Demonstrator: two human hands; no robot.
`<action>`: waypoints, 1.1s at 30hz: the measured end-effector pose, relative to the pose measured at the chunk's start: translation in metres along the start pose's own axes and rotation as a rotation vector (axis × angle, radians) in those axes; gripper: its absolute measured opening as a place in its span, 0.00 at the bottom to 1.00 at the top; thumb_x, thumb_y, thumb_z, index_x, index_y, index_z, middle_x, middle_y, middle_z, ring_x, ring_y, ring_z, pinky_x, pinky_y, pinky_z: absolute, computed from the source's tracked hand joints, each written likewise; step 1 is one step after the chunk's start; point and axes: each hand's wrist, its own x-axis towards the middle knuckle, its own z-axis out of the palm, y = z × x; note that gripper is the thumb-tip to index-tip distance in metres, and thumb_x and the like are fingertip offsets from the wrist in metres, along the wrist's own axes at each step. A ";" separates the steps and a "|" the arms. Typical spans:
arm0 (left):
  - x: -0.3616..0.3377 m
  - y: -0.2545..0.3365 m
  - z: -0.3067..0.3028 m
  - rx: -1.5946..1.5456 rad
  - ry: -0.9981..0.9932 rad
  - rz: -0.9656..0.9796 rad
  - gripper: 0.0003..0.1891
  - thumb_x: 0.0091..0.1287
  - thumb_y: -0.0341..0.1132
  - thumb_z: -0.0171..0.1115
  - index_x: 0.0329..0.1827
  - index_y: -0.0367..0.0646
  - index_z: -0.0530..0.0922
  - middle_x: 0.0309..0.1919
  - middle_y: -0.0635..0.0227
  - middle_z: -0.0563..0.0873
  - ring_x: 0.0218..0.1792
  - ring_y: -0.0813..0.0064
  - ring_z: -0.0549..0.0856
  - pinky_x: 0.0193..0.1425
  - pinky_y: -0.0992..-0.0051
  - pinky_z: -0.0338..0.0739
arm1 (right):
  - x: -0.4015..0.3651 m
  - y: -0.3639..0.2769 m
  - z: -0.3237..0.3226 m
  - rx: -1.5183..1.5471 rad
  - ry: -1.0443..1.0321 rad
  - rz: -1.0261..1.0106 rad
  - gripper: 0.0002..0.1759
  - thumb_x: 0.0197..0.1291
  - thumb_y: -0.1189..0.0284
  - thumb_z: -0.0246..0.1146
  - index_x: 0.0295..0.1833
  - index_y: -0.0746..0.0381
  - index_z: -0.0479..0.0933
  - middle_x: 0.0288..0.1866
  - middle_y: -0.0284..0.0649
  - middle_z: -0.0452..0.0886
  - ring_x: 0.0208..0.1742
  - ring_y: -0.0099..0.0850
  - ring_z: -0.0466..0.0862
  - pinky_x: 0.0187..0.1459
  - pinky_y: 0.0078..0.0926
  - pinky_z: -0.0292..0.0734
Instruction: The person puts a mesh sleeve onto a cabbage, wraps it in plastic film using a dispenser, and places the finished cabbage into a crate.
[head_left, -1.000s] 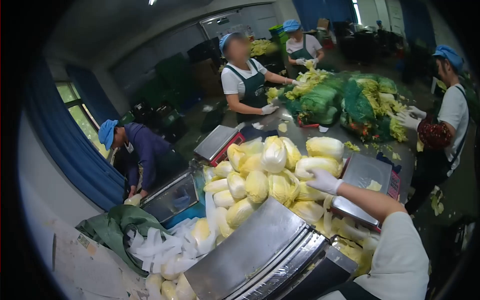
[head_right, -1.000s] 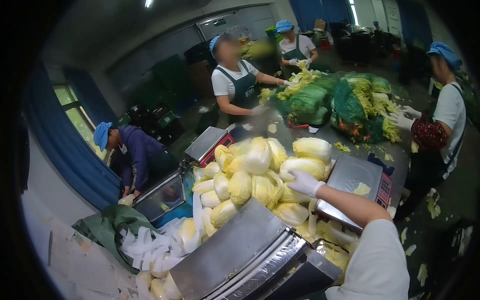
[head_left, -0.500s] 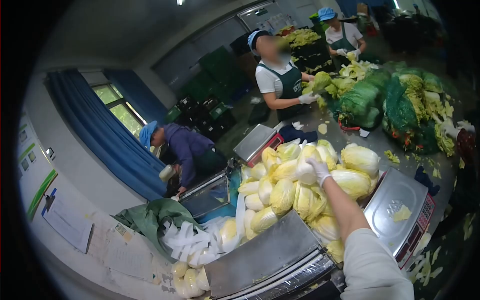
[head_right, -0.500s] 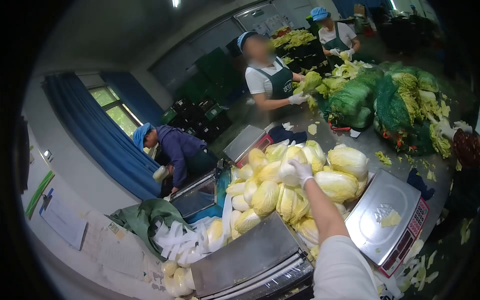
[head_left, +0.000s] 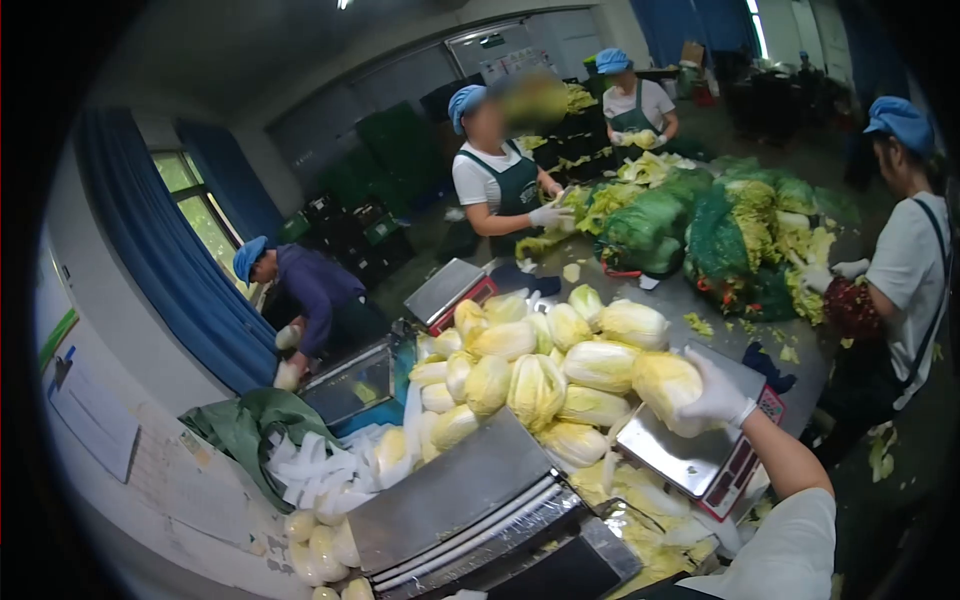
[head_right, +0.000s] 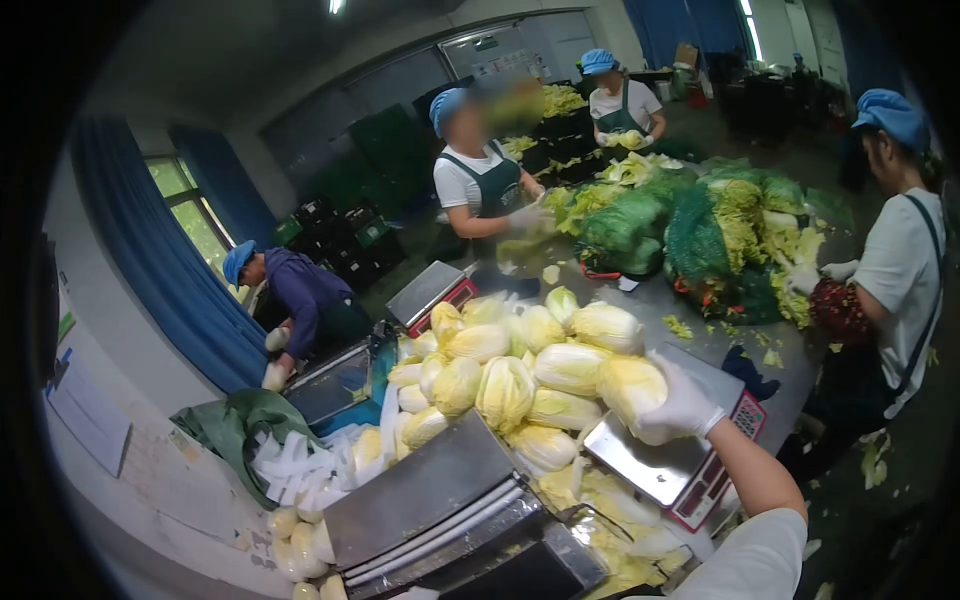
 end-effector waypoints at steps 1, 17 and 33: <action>0.020 -0.012 0.017 -0.150 -0.122 -0.009 0.16 0.64 0.33 0.57 0.54 0.38 0.73 0.43 0.67 0.81 0.47 0.74 0.78 0.52 0.76 0.73 | -0.008 0.000 0.001 -0.211 -0.045 -0.057 0.53 0.28 0.53 0.72 0.62 0.68 0.62 0.57 0.54 0.69 0.58 0.46 0.71 0.59 0.34 0.65; 0.065 0.066 0.190 0.642 -0.125 0.569 0.35 0.58 0.39 0.61 0.67 0.44 0.54 0.41 0.55 0.79 0.39 0.63 0.82 0.45 0.71 0.76 | -0.165 -0.089 0.144 0.768 -0.301 0.232 0.23 0.50 0.68 0.68 0.50 0.67 0.71 0.42 0.37 0.77 0.42 0.22 0.77 0.45 0.21 0.73; 0.064 0.002 0.199 0.080 -0.021 0.786 0.09 0.57 0.28 0.64 0.39 0.35 0.81 0.50 0.59 0.79 0.48 0.72 0.77 0.53 0.74 0.71 | -0.189 -0.094 0.154 0.951 -0.167 0.282 0.12 0.61 0.74 0.57 0.48 0.67 0.76 0.45 0.39 0.78 0.46 0.26 0.78 0.49 0.22 0.73</action>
